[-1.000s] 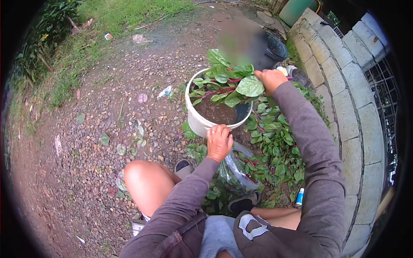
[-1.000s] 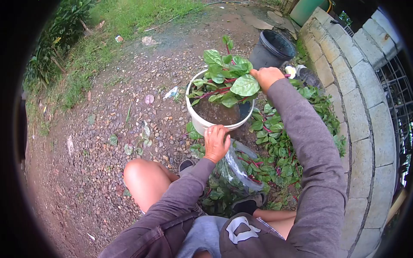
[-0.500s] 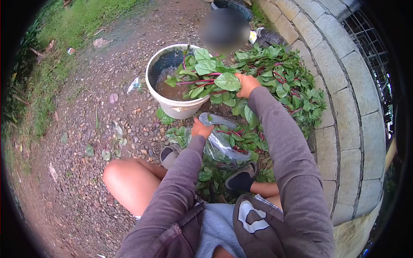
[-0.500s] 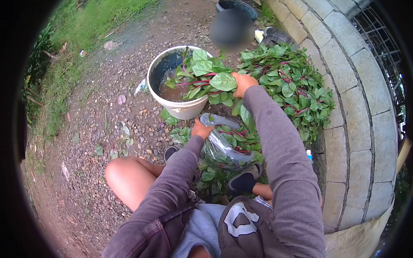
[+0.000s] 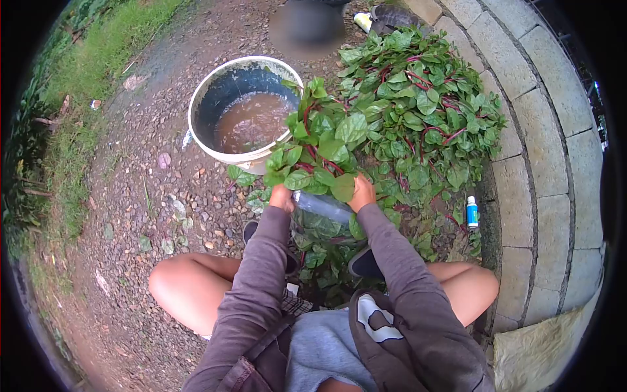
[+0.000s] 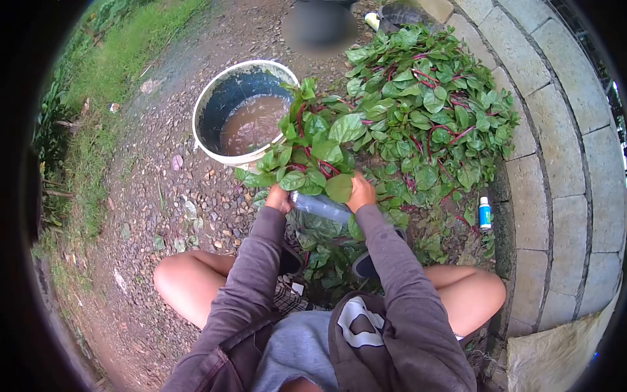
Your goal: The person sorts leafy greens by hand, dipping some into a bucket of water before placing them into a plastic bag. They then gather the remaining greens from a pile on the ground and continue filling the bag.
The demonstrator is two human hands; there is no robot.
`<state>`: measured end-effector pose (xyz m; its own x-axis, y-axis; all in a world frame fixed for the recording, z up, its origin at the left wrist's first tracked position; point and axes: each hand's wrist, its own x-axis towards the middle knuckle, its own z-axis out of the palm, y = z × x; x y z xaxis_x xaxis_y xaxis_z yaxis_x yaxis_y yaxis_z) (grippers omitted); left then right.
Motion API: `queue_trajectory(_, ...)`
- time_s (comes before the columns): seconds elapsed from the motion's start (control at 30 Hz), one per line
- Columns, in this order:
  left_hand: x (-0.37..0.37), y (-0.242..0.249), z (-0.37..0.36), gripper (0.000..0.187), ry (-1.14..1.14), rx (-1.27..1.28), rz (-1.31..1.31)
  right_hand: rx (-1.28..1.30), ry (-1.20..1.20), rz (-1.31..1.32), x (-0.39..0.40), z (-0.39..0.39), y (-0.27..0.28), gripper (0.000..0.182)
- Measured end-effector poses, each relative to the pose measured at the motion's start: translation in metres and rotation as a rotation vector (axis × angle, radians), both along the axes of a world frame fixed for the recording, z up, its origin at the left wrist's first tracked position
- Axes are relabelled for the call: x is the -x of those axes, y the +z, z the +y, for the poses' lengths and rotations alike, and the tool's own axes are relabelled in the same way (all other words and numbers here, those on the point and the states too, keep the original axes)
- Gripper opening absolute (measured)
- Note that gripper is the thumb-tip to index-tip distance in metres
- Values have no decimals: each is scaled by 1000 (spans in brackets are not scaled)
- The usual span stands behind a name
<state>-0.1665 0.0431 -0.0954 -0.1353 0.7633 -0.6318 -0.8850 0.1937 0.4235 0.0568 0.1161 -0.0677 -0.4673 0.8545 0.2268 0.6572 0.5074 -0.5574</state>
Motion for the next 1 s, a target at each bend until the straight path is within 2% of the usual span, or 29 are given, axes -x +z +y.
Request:
queue_trajectory(0.07,8,-12,-3,24,53,-108,-146,-86,-4,-91,-12,-22,-15,39)
queue_trajectory(0.13,9,-6,-6,23,77,-65,-17,-120,49,-206,-22,-40,-13,31)
queue_trajectory(0.17,10,-16,-2,23,75,-17,48,-176,156,-226,-27,-44,-11,31)
queue_trajectory(0.23,14,-32,0,23,96,69,131,-133,265,-259,-31,-50,7,31)
queue_trajectory(0.33,9,-18,-11,28,172,-143,129,-100,433,-255,-38,-52,7,32)
queue_trajectory(0.37,10,-8,-15,29,151,-150,65,-87,481,-238,-42,-53,4,33)
queue_trajectory(0.4,12,-9,-19,27,120,-124,110,-74,531,-223,-46,-54,4,34)
queue_trajectory(0.47,14,-10,-21,23,57,-81,196,26,606,-269,-58,-57,7,37)
queue_trajectory(0.5,12,-6,-20,23,66,-113,108,81,630,-270,-63,-58,8,39)
queue_trajectory(0.53,11,-2,-19,22,62,-85,138,136,655,-270,-66,-59,8,40)
queue_trajectory(0.6,5,1,-25,20,51,-21,194,318,708,-278,-66,-50,4,50)
queue_trajectory(0.63,11,-12,-31,15,72,-15,271,394,746,-288,-64,-43,1,53)
queue_trajectory(0.7,23,-23,-39,13,9,0,233,520,815,-292,-58,-31,5,59)
queue_trajectory(0.77,38,-41,-50,14,-44,-50,400,534,813,-269,-58,-30,-2,60)
queue_trajectory(0.87,33,-36,-59,17,-48,-72,631,572,850,-239,-60,-30,-3,60)
queue_trajectory(1.0,21,9,-53,41,-198,-289,281,536,868,-317,-62,-39,5,61)
